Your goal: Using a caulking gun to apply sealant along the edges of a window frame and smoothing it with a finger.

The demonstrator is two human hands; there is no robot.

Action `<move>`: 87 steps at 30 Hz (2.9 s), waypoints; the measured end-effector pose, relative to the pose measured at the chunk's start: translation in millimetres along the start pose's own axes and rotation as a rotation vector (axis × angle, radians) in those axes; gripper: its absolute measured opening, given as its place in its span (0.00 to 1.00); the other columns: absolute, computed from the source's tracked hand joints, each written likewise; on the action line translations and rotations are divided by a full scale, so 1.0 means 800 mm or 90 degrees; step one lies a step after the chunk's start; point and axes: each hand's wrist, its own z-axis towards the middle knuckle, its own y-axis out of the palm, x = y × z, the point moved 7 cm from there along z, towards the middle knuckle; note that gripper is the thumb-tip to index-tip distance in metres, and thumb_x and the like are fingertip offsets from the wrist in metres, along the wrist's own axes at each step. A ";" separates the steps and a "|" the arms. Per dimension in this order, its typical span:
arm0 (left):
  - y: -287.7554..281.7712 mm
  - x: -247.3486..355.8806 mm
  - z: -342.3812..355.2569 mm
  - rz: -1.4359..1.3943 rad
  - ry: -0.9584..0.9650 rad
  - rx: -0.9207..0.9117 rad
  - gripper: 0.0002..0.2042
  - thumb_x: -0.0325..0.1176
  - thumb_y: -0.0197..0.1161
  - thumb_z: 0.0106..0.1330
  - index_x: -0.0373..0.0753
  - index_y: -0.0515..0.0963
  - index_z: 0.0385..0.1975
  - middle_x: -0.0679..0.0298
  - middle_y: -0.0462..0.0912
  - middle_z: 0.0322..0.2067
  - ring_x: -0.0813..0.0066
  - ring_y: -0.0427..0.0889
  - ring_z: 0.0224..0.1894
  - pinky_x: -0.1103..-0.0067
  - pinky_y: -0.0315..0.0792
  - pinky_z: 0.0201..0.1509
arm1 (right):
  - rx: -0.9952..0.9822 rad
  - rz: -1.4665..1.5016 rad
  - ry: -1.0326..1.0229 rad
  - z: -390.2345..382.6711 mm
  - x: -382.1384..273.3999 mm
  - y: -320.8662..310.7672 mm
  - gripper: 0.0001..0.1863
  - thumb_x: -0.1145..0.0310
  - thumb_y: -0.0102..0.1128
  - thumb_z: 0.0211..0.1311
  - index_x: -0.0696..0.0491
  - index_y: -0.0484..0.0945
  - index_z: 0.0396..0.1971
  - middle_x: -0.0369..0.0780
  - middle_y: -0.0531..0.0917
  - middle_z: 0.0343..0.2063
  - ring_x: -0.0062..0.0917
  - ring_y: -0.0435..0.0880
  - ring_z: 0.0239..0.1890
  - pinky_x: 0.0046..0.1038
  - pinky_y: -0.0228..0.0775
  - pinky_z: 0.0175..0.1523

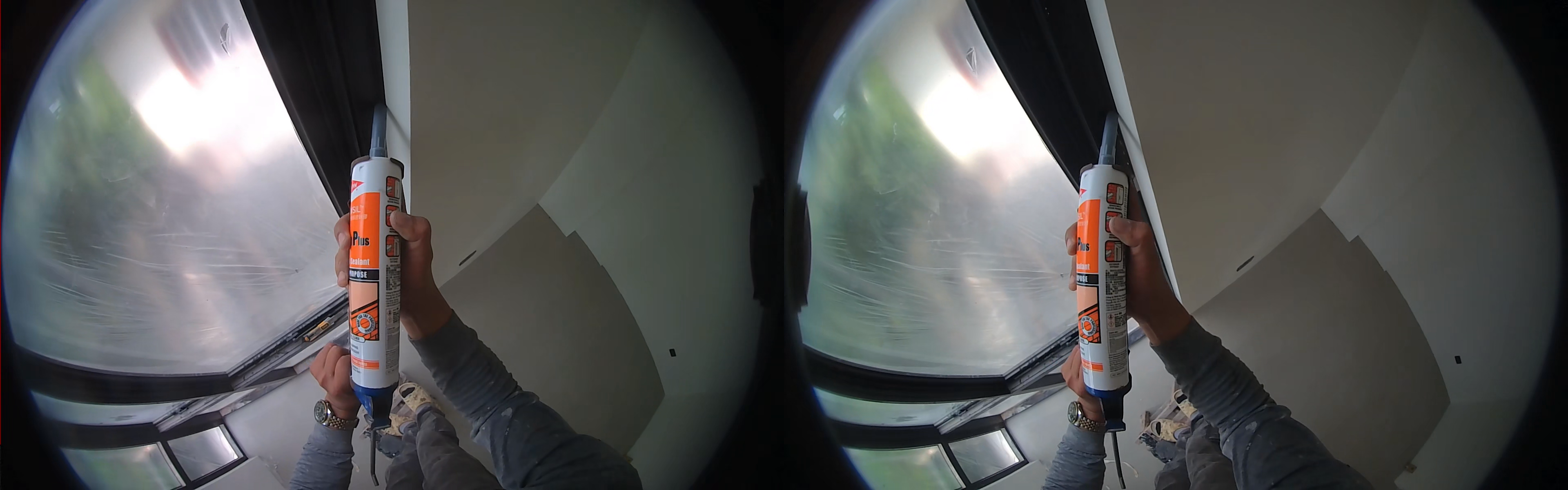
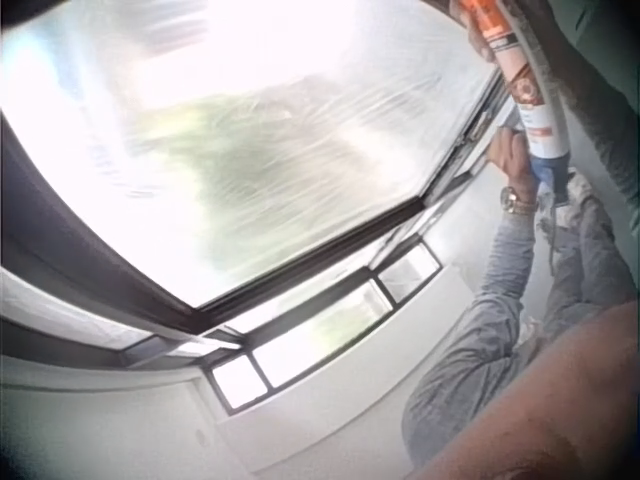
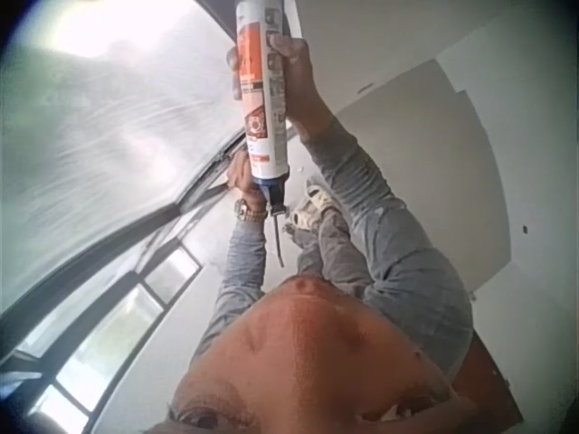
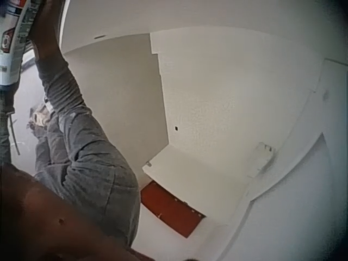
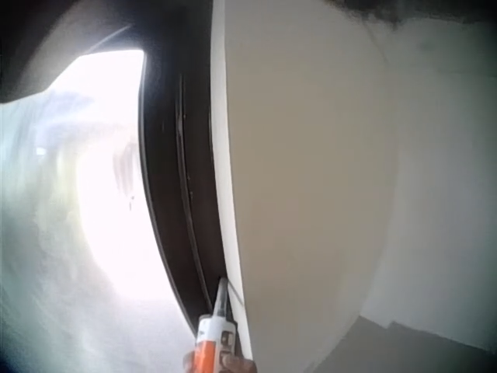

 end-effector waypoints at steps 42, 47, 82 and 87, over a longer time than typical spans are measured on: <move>0.061 -0.058 -0.064 -0.097 -0.076 -0.009 0.13 0.27 0.71 0.49 0.35 0.73 0.30 0.56 0.82 0.32 0.55 0.86 0.36 0.64 0.82 0.40 | 0.077 -0.006 0.011 -0.028 0.040 -0.120 0.31 0.46 0.57 0.59 0.66 0.72 0.40 0.46 0.80 0.27 0.36 0.86 0.23 0.31 0.85 0.27; 0.067 -0.067 -0.065 -0.069 -0.052 -0.002 0.13 0.26 0.70 0.45 0.35 0.73 0.29 0.57 0.82 0.29 0.55 0.85 0.33 0.70 0.78 0.31 | 0.095 0.005 -0.001 -0.027 0.042 -0.125 0.31 0.46 0.56 0.58 0.66 0.72 0.39 0.46 0.81 0.27 0.36 0.87 0.23 0.31 0.85 0.27; 0.185 -0.175 -0.199 -0.038 -0.106 -0.066 0.10 0.23 0.67 0.43 0.37 0.70 0.20 0.62 0.76 0.22 0.62 0.82 0.28 0.72 0.73 0.25 | 0.199 -0.201 0.136 -0.093 0.084 -0.285 0.37 0.52 0.51 0.53 0.49 0.62 0.64 0.48 0.80 0.34 0.39 0.87 0.28 0.37 0.84 0.33; 0.203 -0.201 -0.214 -0.042 -0.119 -0.084 0.11 0.22 0.67 0.43 0.38 0.68 0.19 0.63 0.75 0.21 0.63 0.81 0.27 0.72 0.73 0.25 | 0.213 -0.223 0.136 -0.086 0.096 -0.309 0.39 0.56 0.48 0.55 0.38 0.55 0.70 0.48 0.79 0.34 0.38 0.86 0.30 0.38 0.84 0.34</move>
